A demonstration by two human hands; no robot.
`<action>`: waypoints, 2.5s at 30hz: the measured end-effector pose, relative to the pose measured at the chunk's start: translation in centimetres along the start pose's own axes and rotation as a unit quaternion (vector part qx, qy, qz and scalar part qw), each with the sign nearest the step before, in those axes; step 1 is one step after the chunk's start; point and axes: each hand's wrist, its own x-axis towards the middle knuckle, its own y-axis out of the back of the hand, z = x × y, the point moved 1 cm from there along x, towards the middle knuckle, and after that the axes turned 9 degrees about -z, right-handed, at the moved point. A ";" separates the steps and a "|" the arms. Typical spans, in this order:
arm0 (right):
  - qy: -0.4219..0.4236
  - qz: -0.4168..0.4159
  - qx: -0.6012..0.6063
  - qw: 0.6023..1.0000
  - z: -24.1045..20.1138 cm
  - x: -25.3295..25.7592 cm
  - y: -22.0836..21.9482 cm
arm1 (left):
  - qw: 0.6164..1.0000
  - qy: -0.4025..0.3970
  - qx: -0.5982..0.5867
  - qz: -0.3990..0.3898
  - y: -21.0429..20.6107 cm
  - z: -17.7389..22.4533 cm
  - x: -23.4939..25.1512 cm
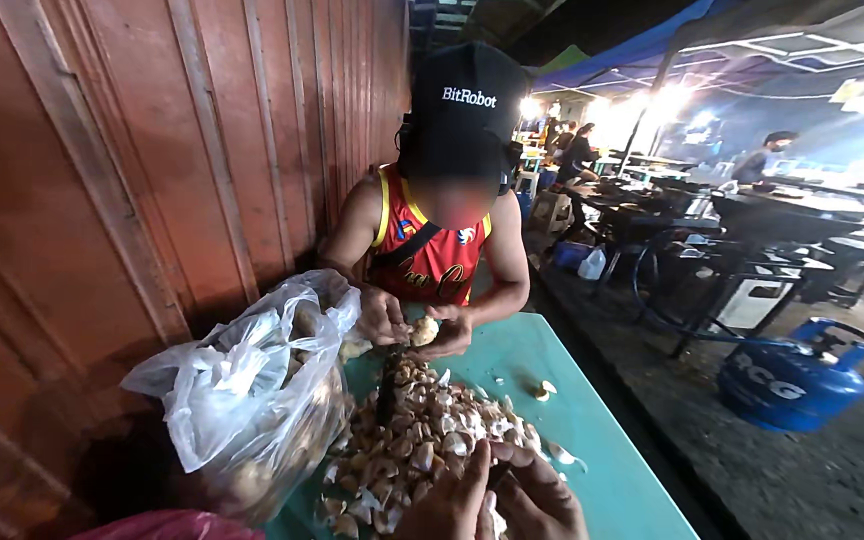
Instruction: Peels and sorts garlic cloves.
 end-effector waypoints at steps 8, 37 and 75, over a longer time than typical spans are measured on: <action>0.053 0.019 -0.071 0.996 -0.1 -0.3 -0.7 | 0.998 0.017 0.046 0.030 -0.5 0.2 0.0; 0.090 0.017 -0.123 0.988 0.1 -0.4 -0.9 | 0.999 -0.001 0.034 0.002 0.2 0.3 -0.1; 0.109 0.025 -0.133 0.985 0.9 -0.3 -0.6 | 0.999 0.010 0.046 0.011 0.4 0.5 -0.2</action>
